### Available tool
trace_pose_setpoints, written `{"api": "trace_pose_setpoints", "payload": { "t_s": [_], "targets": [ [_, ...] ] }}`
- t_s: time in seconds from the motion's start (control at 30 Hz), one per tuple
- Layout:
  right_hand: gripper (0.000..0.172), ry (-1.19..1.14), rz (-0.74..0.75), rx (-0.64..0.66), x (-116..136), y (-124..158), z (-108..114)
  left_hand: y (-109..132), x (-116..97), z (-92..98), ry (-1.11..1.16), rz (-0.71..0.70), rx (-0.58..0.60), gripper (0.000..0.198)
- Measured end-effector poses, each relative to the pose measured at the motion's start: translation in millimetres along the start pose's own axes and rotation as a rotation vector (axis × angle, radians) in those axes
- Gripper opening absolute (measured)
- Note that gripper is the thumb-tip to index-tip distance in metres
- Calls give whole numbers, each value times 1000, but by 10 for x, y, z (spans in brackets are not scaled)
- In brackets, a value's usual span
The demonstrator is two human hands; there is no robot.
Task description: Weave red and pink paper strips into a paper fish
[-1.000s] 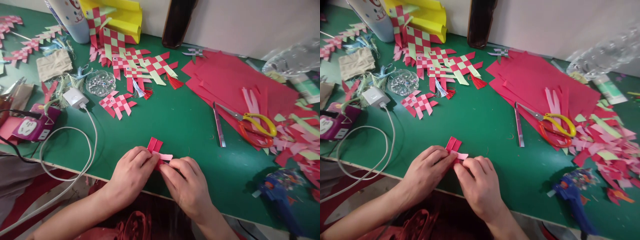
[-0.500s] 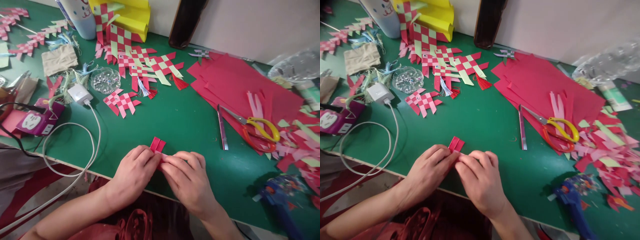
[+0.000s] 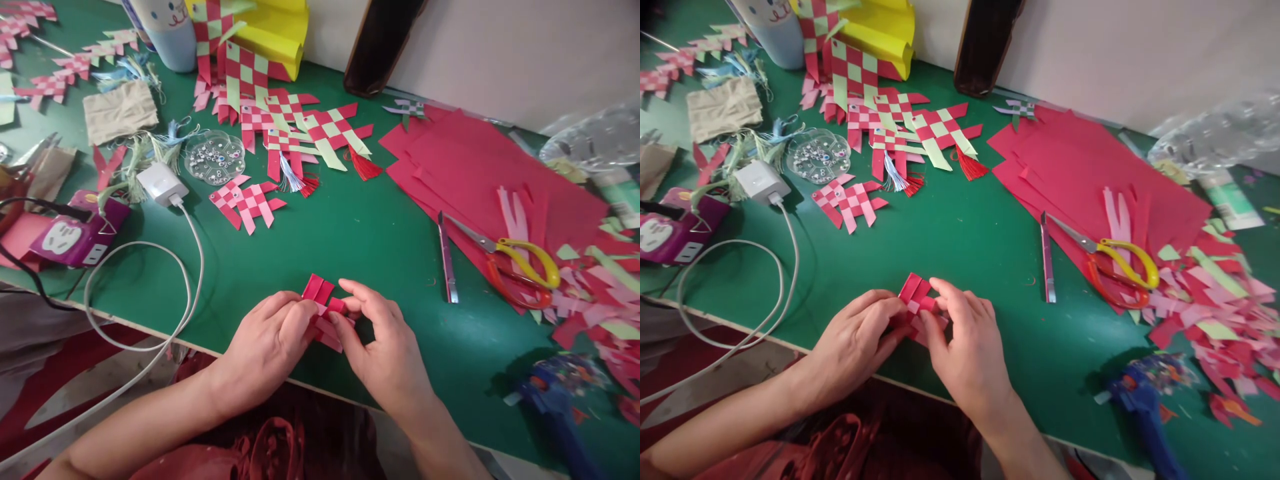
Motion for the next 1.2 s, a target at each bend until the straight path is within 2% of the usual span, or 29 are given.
{"api": "trace_pose_setpoints", "payload": {
  "t_s": [0.3, 0.47, 0.57, 0.67, 0.77, 0.93, 1.1, 1.2],
  "targets": [
    [34, 178, 27, -8, 24, -37, -70, 4, 1, 21, 11, 0, -29, 12],
    [34, 155, 44, -10, 13, -29, -111, -8, -2, 16, 5, -14, -28, 5],
    [35, 131, 50, -29, -4, -26, -101, 9, -22, -22, -33, -64, 15, 5],
    [34, 133, 38, -36, -40, -44, -95, 48, -30, -96, -80, -113, 80, 13],
    [32, 101, 24, -52, -96, -68, -64, 63, -22, -123, -95, -119, 90, 14],
    [28, 38, 13, -92, -181, -12, 97, 29, -37, -37, -51, -124, 65, 14],
    [18, 53, 184, -29, 23, 181, 148, 40, -25, -3, -5, -156, 120, 13],
    [11, 92, 174, 17, 66, 249, 66, 43, -11, -5, -8, -157, 105, 10]
  ]
}}
Point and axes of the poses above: each hand's wrist, its own y-axis away from the middle knuckle, its own z-axis out of the back of the hand, x = y × z, the point moved 8 cm from there along -y, towards the middle knuckle, and after that the axes turned 3 degrees about x, right-handed, at the moved point
